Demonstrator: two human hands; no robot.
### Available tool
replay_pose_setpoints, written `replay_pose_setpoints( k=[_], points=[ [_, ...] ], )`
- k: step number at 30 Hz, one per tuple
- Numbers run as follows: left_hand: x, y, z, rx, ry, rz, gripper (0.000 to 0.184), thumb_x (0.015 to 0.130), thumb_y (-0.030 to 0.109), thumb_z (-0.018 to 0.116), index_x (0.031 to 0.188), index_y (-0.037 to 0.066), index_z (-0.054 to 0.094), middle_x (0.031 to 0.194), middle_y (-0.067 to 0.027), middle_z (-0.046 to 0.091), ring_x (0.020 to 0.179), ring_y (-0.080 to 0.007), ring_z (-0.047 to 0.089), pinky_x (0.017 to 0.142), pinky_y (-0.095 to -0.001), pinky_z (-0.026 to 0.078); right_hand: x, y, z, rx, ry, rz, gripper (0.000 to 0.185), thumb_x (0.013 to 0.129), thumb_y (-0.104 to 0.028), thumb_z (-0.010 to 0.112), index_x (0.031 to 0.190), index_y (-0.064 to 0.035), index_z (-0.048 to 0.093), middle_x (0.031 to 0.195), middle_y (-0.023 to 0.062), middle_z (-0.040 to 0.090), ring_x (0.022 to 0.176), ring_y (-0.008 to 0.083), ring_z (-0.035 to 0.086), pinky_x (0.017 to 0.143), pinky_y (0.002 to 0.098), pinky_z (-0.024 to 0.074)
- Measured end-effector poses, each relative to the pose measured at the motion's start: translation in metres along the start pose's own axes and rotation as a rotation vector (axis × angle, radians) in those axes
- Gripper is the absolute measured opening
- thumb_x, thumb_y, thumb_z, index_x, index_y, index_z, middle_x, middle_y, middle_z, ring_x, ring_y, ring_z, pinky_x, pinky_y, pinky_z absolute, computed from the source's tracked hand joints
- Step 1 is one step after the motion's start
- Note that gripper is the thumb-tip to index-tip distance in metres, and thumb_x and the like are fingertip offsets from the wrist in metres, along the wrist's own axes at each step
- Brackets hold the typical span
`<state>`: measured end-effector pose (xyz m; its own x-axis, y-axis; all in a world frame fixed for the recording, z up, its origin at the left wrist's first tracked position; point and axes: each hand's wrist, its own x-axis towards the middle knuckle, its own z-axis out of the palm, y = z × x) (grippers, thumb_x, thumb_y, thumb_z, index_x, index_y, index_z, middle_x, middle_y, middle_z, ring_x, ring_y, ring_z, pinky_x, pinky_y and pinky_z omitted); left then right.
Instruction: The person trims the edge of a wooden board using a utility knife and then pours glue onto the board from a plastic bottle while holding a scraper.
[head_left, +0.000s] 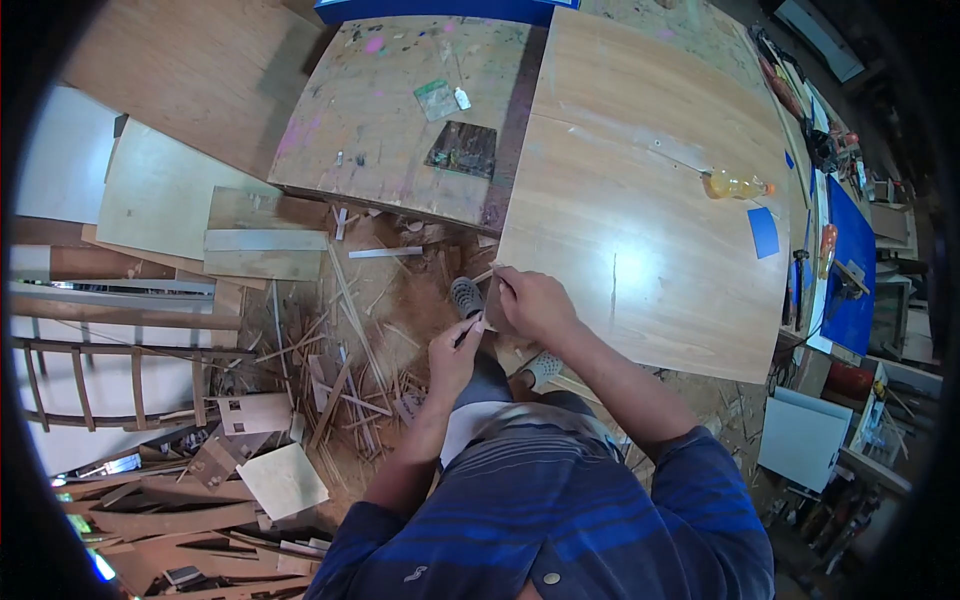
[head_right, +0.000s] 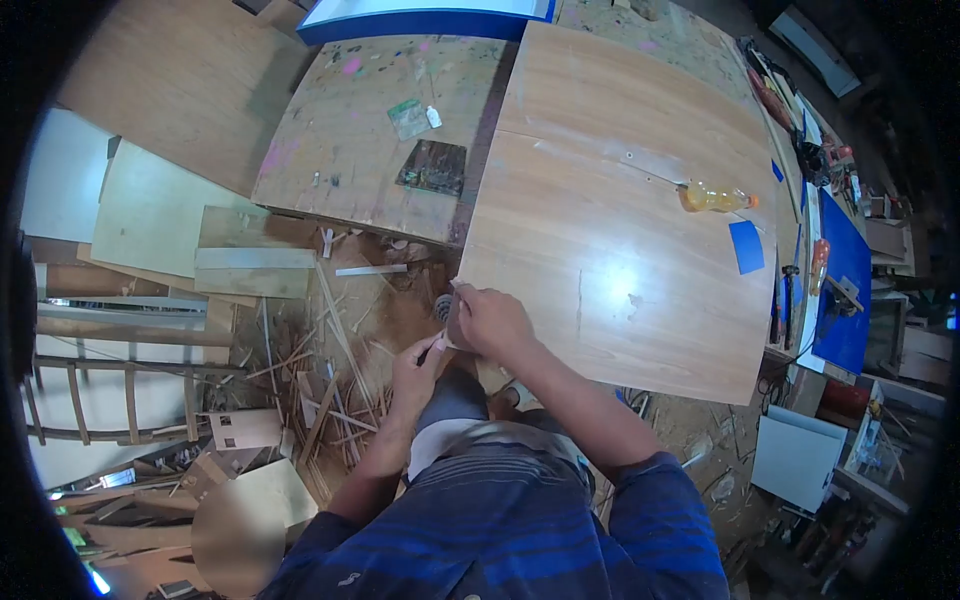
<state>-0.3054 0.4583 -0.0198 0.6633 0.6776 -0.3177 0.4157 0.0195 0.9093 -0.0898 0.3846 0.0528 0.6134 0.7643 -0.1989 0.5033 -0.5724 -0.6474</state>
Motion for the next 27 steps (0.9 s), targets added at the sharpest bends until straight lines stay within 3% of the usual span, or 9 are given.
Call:
replay_pose_setpoints(
  k=[4, 6, 12, 14, 16, 18, 23, 25, 27],
  points=[
    [-0.003, 0.000, -0.001, -0.022, -0.012, -0.036, 0.033, 0.108, 0.020, 0.072, 0.132, -0.002, 0.078, 0.124, -0.0116, 0.082, 0.113, -0.0131, 0.073, 0.104, -0.0308, 0.055, 0.051, 0.023, -0.011, 0.046, 0.172, 0.009, 0.034, 0.103, -0.027, 0.056, 0.123, -0.0094, 0.078, 0.099, 0.0294, 0.077, 0.096, 0.0498, 0.075, 0.091, 0.0593, 0.0585],
    [-0.005, 0.004, -0.004, 0.021, -0.029, -0.034, 0.034, 0.108, 0.020, 0.072, 0.132, -0.002, 0.077, 0.125, -0.0119, 0.082, 0.114, -0.0139, 0.073, 0.105, -0.0311, 0.054, 0.087, 0.051, -0.007, 0.002, 0.177, 0.002, 0.040, 0.101, -0.030, 0.061, 0.134, -0.0133, 0.076, 0.110, 0.0248, 0.079, 0.101, 0.0480, 0.075, 0.095, 0.0566, 0.0584],
    [-0.001, 0.000, -0.004, 0.022, -0.018, -0.006, 0.033, 0.107, 0.019, 0.072, 0.131, -0.002, 0.078, 0.124, -0.0141, 0.082, 0.114, -0.0158, 0.075, 0.103, -0.0317, 0.055, 0.041, 0.037, 0.002, 0.042, 0.076, -0.006, 0.038, 0.100, -0.029, 0.061, 0.130, -0.0124, 0.077, 0.108, 0.0245, 0.079, 0.100, 0.0473, 0.075, 0.094, 0.0555, 0.0591],
    [0.001, 0.004, -0.007, 0.049, -0.037, 0.007, 0.033, 0.107, 0.020, 0.072, 0.131, -0.002, 0.078, 0.123, -0.0143, 0.082, 0.113, -0.0159, 0.075, 0.102, -0.0321, 0.056, 0.088, 0.060, -0.016, -0.019, 0.207, 0.025, 0.036, 0.102, -0.029, 0.060, 0.129, -0.0120, 0.077, 0.107, 0.0252, 0.078, 0.099, 0.0464, 0.076, 0.092, 0.0541, 0.0606],
    [0.001, 0.006, -0.010, 0.075, -0.058, 0.026, 0.032, 0.107, 0.020, 0.072, 0.130, -0.001, 0.079, 0.122, -0.0143, 0.083, 0.112, -0.0155, 0.075, 0.102, -0.0324, 0.056, 0.096, 0.061, -0.032, 0.091, 0.355, -0.039, 0.032, 0.100, -0.027, 0.057, 0.112, -0.0054, 0.078, 0.101, 0.0303, 0.076, 0.094, 0.0492, 0.075, 0.089, 0.0593, 0.0593],
    [0.005, 0.008, -0.014, 0.093, -0.087, 0.041, 0.032, 0.107, 0.019, 0.072, 0.131, -0.002, 0.078, 0.121, -0.0144, 0.082, 0.112, -0.0155, 0.075, 0.102, -0.0325, 0.056, 0.058, 0.050, -0.018, -0.007, 0.166, 0.075, 0.032, 0.102, -0.026, 0.056, 0.112, -0.0051, 0.078, 0.097, 0.0313, 0.075, 0.093, 0.0496, 0.075, 0.088, 0.0590, 0.0594],
    [0.011, -0.009, -0.011, -0.032, -0.108, -0.001, 0.035, 0.104, 0.015, 0.074, 0.134, -0.003, 0.074, 0.128, -0.0164, 0.079, 0.119, -0.0216, 0.074, 0.107, -0.0361, 0.055, -0.044, 0.043, 0.006, 0.042, -0.018, 0.013, 0.033, 0.104, -0.029, 0.057, 0.127, -0.0108, 0.074, 0.099, 0.0264, 0.077, 0.093, 0.0484, 0.075, 0.085, 0.0595, 0.0596],
    [0.013, 0.011, -0.010, 0.156, -0.048, 0.220, 0.038, 0.102, 0.012, 0.075, 0.136, -0.004, 0.073, 0.133, -0.0175, 0.077, 0.125, -0.0259, 0.072, 0.111, -0.0389, 0.052, -0.037, 0.046, -0.011, 0.066, -0.092, 0.070, 0.034, 0.105, -0.029, 0.057, 0.130, -0.0118, 0.074, 0.102, 0.0257, 0.078, 0.094, 0.0474, 0.075, 0.086, 0.0593, 0.0589],
    [0.022, 0.032, -0.005, 0.243, 0.014, 0.379, 0.040, 0.099, 0.009, 0.074, 0.137, -0.003, 0.071, 0.139, -0.0198, 0.073, 0.133, -0.0322, 0.068, 0.117, -0.0432, 0.049, -0.047, 0.056, 0.005, 0.076, 0.089, 0.139, 0.033, 0.105, -0.029, 0.056, 0.130, -0.0120, 0.071, 0.096, 0.0258, 0.077, 0.089, 0.0477, 0.074, 0.083, 0.0602, 0.0590]
  ],
)
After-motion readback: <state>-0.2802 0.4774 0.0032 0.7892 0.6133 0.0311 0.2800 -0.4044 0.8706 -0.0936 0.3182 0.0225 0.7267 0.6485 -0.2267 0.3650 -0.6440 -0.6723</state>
